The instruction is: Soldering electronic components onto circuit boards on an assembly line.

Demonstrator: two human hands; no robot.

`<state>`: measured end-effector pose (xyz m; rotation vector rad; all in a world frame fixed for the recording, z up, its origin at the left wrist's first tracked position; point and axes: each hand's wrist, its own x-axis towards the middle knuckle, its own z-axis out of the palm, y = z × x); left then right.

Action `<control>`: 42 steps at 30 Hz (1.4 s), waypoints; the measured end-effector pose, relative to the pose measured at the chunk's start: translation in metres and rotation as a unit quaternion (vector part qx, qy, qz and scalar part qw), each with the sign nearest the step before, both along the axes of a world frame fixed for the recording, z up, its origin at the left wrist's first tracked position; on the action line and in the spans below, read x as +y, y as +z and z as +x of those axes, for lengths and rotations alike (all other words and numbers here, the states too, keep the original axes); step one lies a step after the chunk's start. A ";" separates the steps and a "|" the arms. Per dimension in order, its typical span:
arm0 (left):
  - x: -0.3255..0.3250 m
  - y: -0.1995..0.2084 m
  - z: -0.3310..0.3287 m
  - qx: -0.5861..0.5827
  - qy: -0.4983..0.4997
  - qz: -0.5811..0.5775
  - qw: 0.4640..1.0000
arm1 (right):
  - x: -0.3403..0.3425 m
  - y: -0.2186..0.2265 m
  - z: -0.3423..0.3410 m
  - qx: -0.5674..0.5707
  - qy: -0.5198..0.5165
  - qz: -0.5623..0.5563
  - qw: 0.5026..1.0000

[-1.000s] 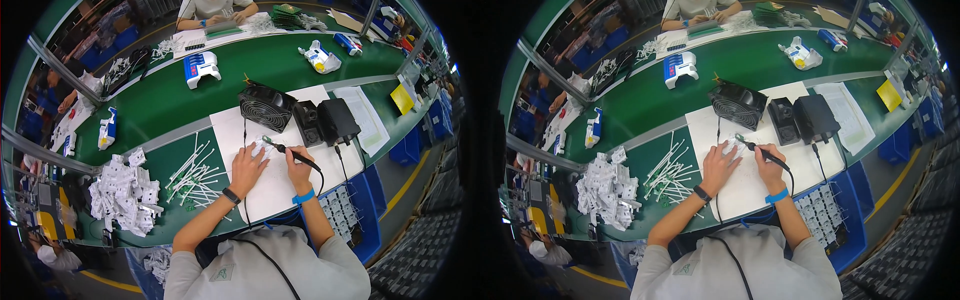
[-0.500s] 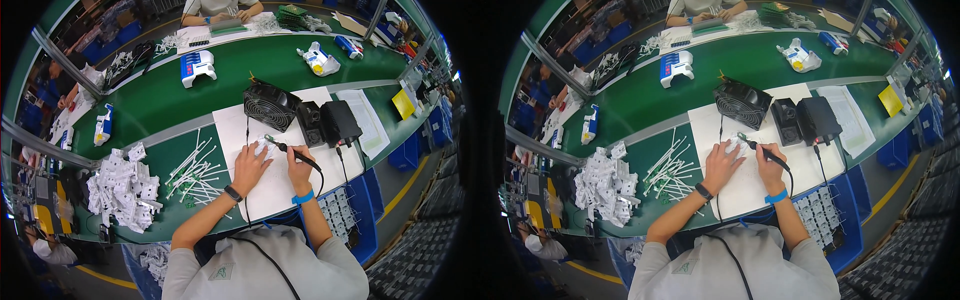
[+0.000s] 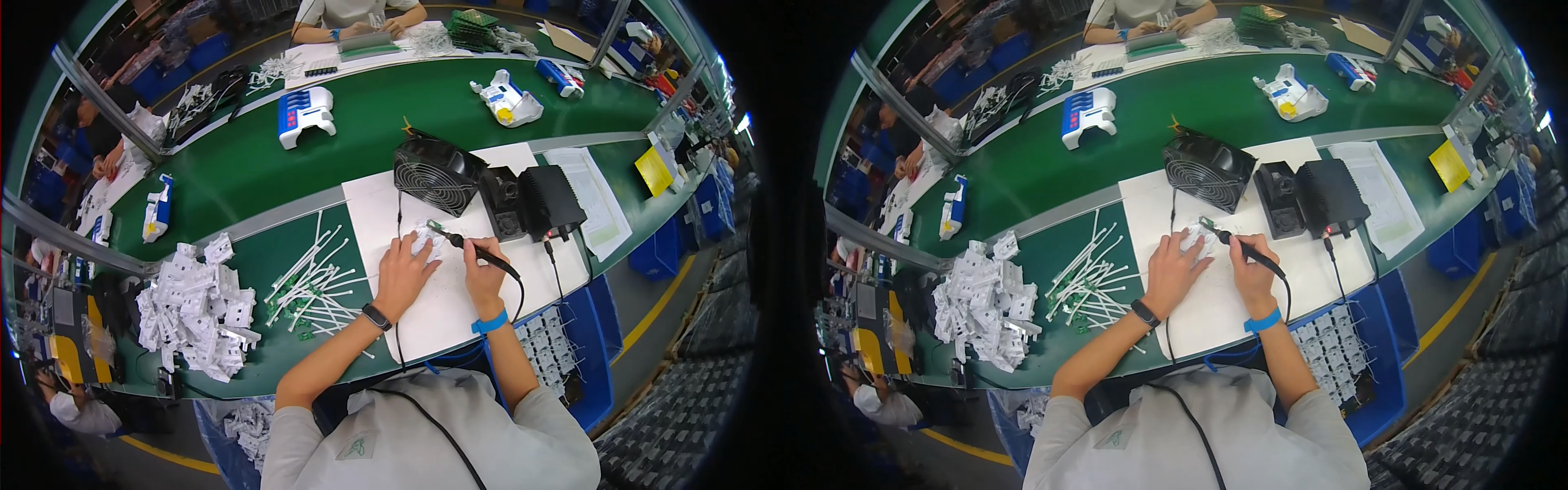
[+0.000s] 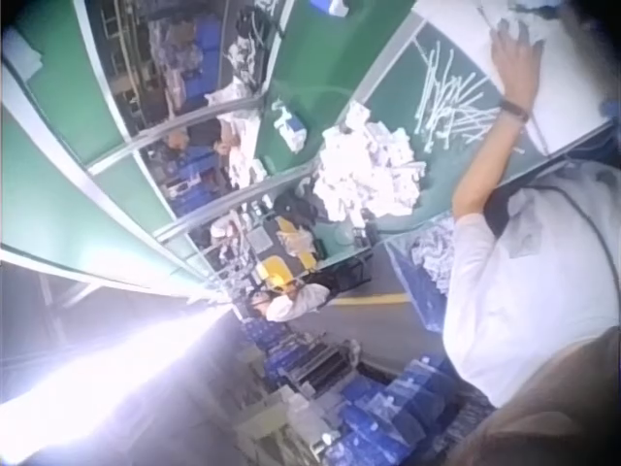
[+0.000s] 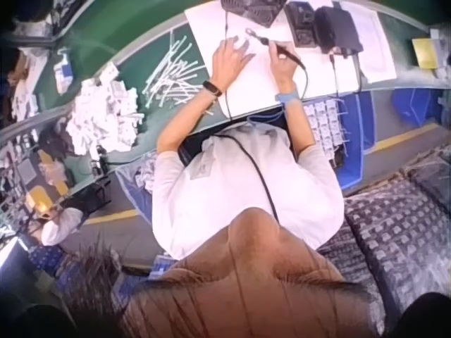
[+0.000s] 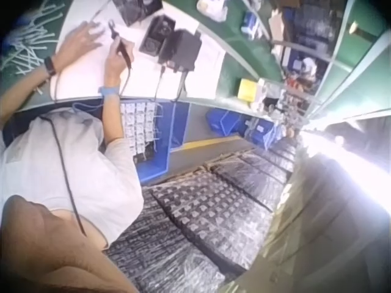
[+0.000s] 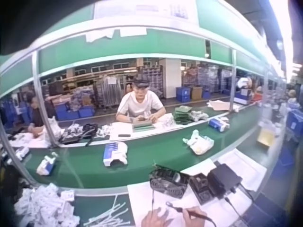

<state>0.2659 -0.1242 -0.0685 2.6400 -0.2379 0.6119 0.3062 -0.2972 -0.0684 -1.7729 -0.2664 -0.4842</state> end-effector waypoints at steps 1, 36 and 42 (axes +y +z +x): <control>0.001 -0.001 0.000 0.004 0.003 -0.001 1.000 | 0.002 0.001 0.000 -0.017 -0.002 -0.005 1.000; 0.002 0.001 0.000 -0.003 -0.001 -0.005 1.000 | -0.010 -0.013 0.003 -0.044 -0.036 0.088 0.995; 0.002 0.000 0.000 -0.002 0.001 -0.009 1.000 | -0.008 -0.008 0.001 -0.026 -0.046 0.080 0.995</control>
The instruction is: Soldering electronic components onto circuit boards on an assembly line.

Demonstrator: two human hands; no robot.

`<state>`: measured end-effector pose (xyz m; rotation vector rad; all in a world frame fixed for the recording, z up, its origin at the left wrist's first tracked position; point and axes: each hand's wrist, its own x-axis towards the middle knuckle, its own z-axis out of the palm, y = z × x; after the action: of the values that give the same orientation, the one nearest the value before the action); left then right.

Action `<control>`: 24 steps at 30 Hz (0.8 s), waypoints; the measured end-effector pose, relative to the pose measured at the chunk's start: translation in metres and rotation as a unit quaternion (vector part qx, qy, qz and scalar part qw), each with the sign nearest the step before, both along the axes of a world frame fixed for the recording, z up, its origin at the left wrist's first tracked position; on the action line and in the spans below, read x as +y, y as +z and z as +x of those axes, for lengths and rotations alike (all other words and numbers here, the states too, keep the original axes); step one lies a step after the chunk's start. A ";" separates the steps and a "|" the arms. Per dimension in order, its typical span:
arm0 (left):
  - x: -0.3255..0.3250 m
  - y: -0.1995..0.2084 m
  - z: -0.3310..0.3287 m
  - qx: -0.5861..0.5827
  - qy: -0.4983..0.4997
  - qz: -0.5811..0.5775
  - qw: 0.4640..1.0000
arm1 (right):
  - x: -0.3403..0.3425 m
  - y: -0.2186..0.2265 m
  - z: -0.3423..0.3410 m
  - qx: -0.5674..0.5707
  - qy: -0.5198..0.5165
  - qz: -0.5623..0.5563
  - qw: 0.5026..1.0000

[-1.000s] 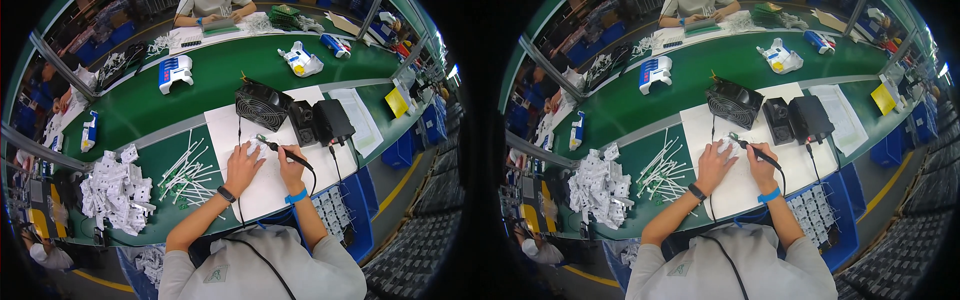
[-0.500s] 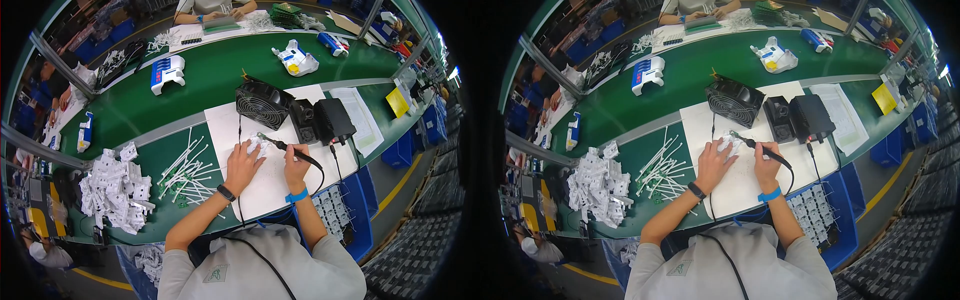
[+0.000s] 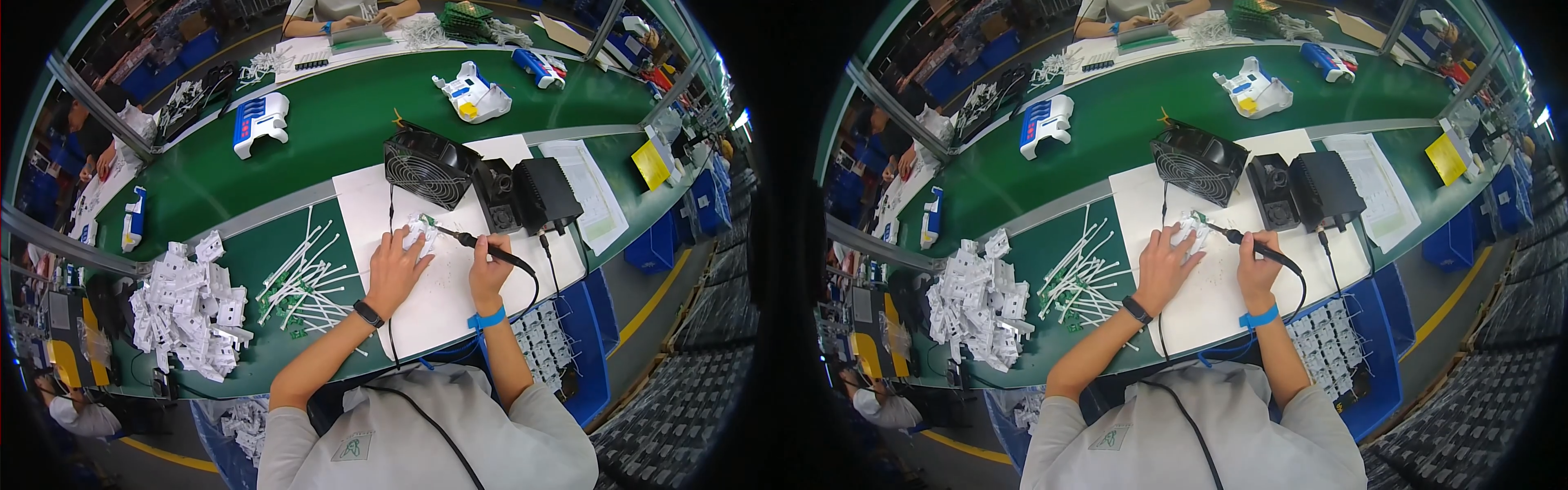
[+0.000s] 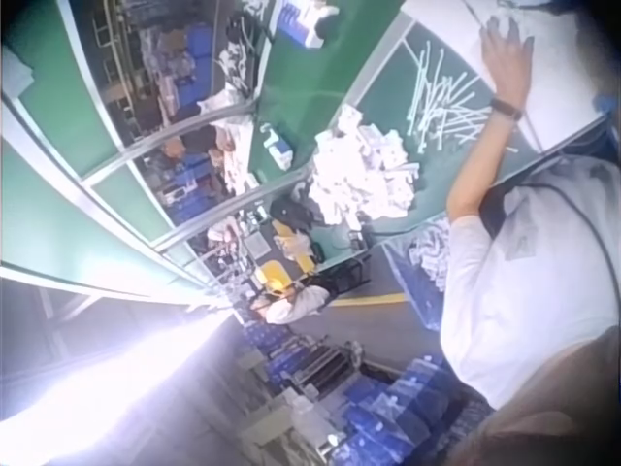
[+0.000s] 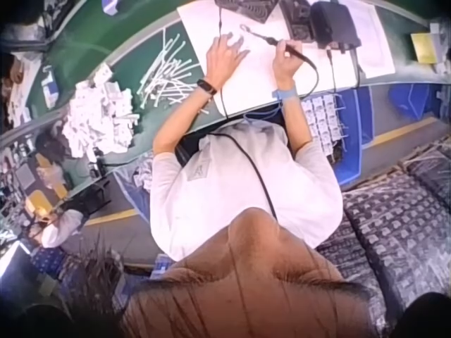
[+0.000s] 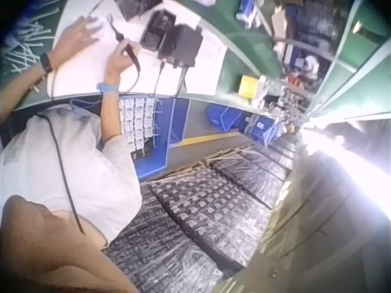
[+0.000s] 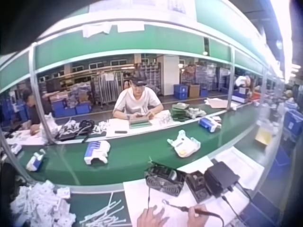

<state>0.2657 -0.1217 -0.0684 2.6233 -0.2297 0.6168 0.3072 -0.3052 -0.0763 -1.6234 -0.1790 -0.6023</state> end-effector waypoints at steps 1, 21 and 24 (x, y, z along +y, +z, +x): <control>0.000 0.000 0.000 -0.001 0.001 0.000 1.000 | 0.000 -0.001 0.001 0.000 0.000 0.000 1.000; 0.000 0.001 0.000 -0.002 -0.003 -0.008 1.000 | 0.000 0.000 0.001 -0.034 0.018 -0.059 0.997; 0.000 0.001 0.000 -0.001 -0.002 -0.010 1.000 | 0.001 0.003 0.001 -0.015 0.025 -0.044 0.999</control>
<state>0.2660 -0.1218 -0.0670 2.6022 -0.2267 0.6171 0.3077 -0.3042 -0.0737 -1.6915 -0.2700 -0.5877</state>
